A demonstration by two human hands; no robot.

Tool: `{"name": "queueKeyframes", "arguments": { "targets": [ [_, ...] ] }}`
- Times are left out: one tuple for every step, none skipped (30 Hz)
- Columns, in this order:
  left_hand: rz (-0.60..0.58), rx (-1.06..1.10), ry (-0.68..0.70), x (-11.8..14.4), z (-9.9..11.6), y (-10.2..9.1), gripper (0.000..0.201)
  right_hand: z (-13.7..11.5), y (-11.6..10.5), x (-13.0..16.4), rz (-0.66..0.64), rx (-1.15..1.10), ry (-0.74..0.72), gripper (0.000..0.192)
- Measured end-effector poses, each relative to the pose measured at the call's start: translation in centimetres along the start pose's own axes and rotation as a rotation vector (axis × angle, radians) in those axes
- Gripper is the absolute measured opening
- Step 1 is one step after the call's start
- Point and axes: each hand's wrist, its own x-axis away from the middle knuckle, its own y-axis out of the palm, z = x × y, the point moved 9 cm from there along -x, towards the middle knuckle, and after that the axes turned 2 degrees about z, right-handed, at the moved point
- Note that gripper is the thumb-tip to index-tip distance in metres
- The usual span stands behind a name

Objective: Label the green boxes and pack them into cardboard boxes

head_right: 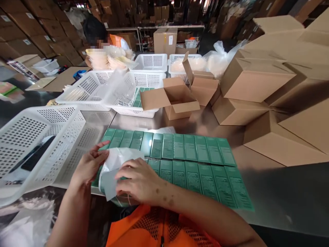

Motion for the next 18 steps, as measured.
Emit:
{"name": "queueKeyframes", "arguments": {
  "targets": [
    [0.002,0.013,-0.006,-0.5,0.2,-0.6,0.073,-0.1,-1.1,-0.1,0.015,-0.106,0.011,0.013],
    [0.004,0.017,-0.012,-0.9,0.3,-1.2,0.072,0.3,-2.4,-0.2,0.049,-0.199,0.048,0.012],
    [0.004,0.008,-0.020,-1.3,0.5,-1.6,0.069,1.4,-3.9,-0.4,0.103,-0.267,0.119,0.011],
    [0.002,-0.010,-0.033,-1.6,0.6,-1.8,0.064,3.1,-5.2,-0.5,0.169,-0.305,0.225,0.009],
    [-0.004,-0.036,-0.054,-1.9,0.6,-1.7,0.057,5.2,-6.4,-0.4,0.230,-0.316,0.356,0.008],
    [-0.012,-0.070,-0.078,-2.0,0.5,-1.4,0.049,7.5,-7.3,-0.1,0.278,-0.308,0.493,0.007],
    [-0.025,-0.104,-0.101,-2.0,0.3,-0.8,0.041,9.8,-7.8,0.2,0.302,-0.297,0.616,0.008],
    [-0.047,-0.150,-0.110,-2.0,0.1,0.1,0.034,11.8,-8.0,0.4,0.313,-0.297,0.721,0.010],
    [-0.078,-0.213,-0.096,-1.9,0.0,1.2,0.029,13.6,-7.8,0.6,0.306,-0.312,0.804,0.013],
    [-0.119,-0.291,-0.056,-1.7,0.0,2.5,0.027,15.2,-7.4,0.7,0.289,-0.342,0.863,0.016],
    [-0.170,-0.383,0.003,-1.5,0.0,3.9,0.028,16.4,-6.9,0.8,0.270,-0.379,0.903,0.018],
    [-0.217,-0.478,0.070,-1.3,0.0,5.3,0.030,17.3,-6.3,0.8,0.248,-0.415,0.932,0.020],
    [-0.259,-0.567,0.134,-1.1,0.0,6.5,0.033,18.0,-5.7,0.9,0.225,-0.444,0.952,0.021],
    [-0.291,-0.639,0.182,-1.0,-0.2,7.6,0.034,18.5,-5.1,1.0,0.207,-0.465,0.963,0.022],
    [-0.310,-0.687,0.208,-1.0,-0.4,8.3,0.033,18.9,-4.6,1.0,0.189,-0.476,0.967,0.021],
    [-0.316,-0.725,0.220,-1.1,-0.6,8.9,0.032,19.2,-4.2,1.1,0.178,-0.477,0.968,0.021],
    [-0.312,-0.761,0.229,-1.2,-0.8,9.2,0.030,19.4,-3.9,1.3,0.174,-0.466,0.968,0.020],
    [-0.307,-0.805,0.237,-1.4,-0.9,9.5,0.029,19.6,-3.6,1.5,0.175,-0.444,0.967,0.019]
  ]
}}
